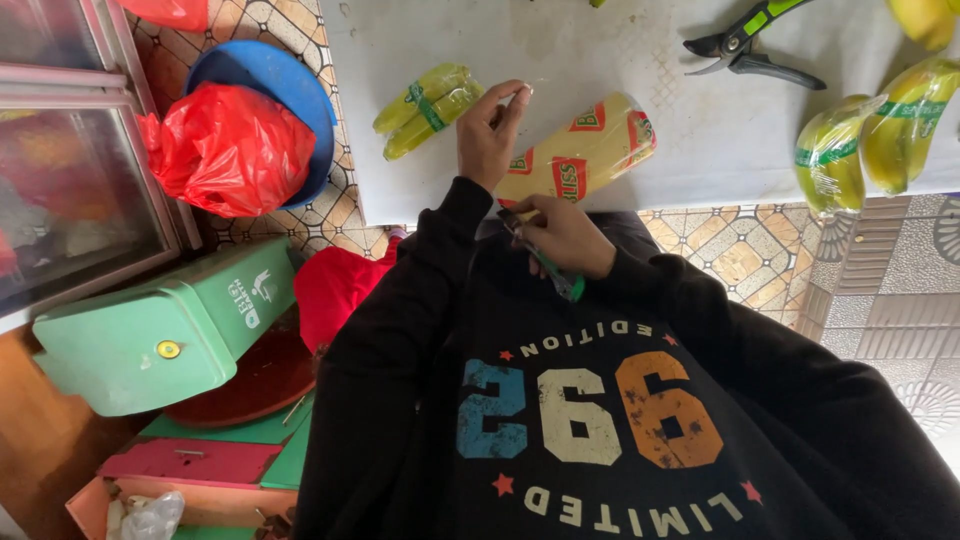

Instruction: Wrapping bunches of bananas in plastic bags and sealing them for distribution.

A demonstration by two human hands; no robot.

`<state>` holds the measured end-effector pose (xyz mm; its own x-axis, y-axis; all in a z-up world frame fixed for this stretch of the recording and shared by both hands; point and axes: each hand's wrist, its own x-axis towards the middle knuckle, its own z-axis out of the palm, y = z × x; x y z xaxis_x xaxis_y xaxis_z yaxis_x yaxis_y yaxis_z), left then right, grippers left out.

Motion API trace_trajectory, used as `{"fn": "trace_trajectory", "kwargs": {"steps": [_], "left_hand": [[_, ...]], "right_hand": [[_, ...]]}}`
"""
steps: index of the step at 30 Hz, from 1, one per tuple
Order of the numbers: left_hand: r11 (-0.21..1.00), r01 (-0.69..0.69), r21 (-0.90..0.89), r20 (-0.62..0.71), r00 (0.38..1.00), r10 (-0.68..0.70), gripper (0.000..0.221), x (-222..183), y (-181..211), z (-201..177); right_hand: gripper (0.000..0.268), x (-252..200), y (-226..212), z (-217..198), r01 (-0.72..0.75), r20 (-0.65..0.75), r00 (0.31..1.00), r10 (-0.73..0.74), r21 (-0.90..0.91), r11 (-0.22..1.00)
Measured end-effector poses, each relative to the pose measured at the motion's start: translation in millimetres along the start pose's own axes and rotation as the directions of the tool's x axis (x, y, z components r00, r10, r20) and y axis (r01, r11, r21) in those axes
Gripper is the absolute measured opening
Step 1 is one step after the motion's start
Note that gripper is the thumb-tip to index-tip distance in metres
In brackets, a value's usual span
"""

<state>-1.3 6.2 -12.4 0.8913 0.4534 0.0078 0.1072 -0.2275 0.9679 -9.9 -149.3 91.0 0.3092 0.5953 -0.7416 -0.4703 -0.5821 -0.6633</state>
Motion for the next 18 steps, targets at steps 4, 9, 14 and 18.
{"fn": "trace_trajectory", "kwargs": {"steps": [4,9,14,18], "left_hand": [[0.999,0.043,-0.022,-0.029,0.999,-0.044,0.023,0,11,-3],[0.999,0.036,-0.023,-0.006,0.999,-0.036,0.022,0,16,-3],[1.0,0.009,-0.006,-0.031,0.999,-0.009,0.025,3,12,-1],[0.999,0.024,-0.029,-0.064,0.998,-0.026,0.025,7,8,-1]], "right_hand": [[0.036,3,-12,-10,-0.027,-0.179,0.984,0.023,-0.019,0.999],[0.034,19,-14,-11,0.031,-0.251,0.968,-0.027,0.009,0.999],[0.025,13,-14,-9,-0.016,-0.048,0.999,0.015,-0.009,1.0],[0.022,3,-14,-9,-0.043,0.011,0.999,0.044,-0.03,0.999]]}}
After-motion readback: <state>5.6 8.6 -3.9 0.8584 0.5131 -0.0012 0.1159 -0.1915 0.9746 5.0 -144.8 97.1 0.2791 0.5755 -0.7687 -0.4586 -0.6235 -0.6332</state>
